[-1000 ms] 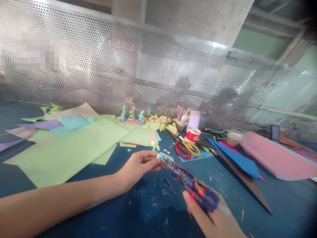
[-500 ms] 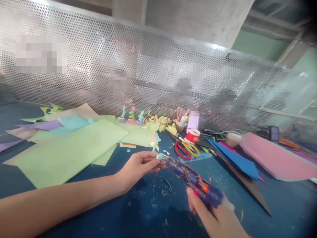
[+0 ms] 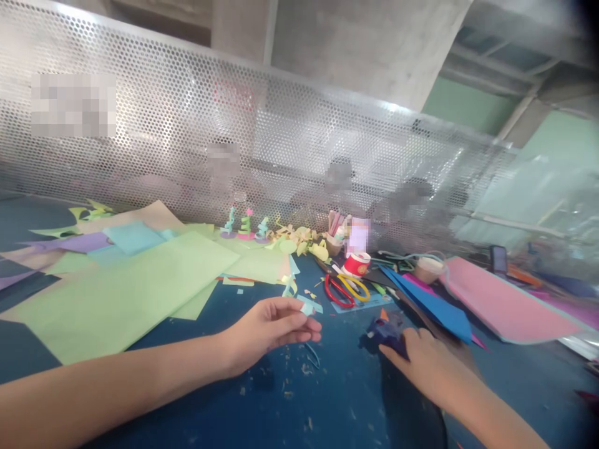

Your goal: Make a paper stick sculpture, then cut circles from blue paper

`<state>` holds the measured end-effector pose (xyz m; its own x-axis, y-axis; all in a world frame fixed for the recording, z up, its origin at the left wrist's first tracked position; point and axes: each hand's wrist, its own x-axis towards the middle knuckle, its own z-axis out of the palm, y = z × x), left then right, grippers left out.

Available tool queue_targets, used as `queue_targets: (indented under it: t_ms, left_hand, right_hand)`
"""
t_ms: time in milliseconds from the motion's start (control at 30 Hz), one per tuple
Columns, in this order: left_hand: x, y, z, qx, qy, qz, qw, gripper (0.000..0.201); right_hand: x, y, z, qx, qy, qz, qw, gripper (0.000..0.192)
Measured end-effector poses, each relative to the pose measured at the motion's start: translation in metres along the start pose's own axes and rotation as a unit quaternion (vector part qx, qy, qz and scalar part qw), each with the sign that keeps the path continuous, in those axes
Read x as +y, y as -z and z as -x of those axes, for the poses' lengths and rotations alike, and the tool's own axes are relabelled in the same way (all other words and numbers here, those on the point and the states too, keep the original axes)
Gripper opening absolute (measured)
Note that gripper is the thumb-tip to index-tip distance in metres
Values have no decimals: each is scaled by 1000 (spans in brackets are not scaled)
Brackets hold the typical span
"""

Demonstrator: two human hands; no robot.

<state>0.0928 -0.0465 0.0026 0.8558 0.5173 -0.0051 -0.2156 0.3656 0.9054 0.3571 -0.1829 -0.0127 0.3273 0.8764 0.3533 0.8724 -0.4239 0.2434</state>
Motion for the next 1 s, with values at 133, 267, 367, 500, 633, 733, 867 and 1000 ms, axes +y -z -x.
queue_targets:
  t_ms: [133, 267, 367, 500, 633, 733, 867, 1000]
  left_hand:
    - [3, -5, 2, -39, 10, 12, 999, 19]
    - [6, -11, 5, -74, 15, 33, 997, 17]
    - [11, -13, 6, -87, 11, 37, 995, 17]
    - [16, -11, 5, -89, 4, 42, 995, 17]
    - [18, -8, 4, -103, -4, 53, 993, 16]
    - [19, -7, 4, -108, -1, 52, 993, 15]
    - [20, -6, 4, -105, 9, 37, 994, 15]
    - [21, -3, 4, -70, -2, -76, 995, 23]
  right_hand:
    - [-22, 44, -13, -17, 10, -244, 970, 26]
    - [-71, 86, -19, -132, 54, -527, 838, 28]
    - [-94, 92, -18, -149, 58, -587, 793, 28]
    - [-102, 84, -19, -125, 48, -628, 766, 27]
    - [-104, 83, -22, -107, 43, -669, 734, 25]
    - [-105, 84, -22, -97, 53, -686, 719, 23]
    - [-107, 83, -21, -69, 56, -689, 720, 20]
    - [-107, 84, -25, -59, 35, -692, 718, 21]
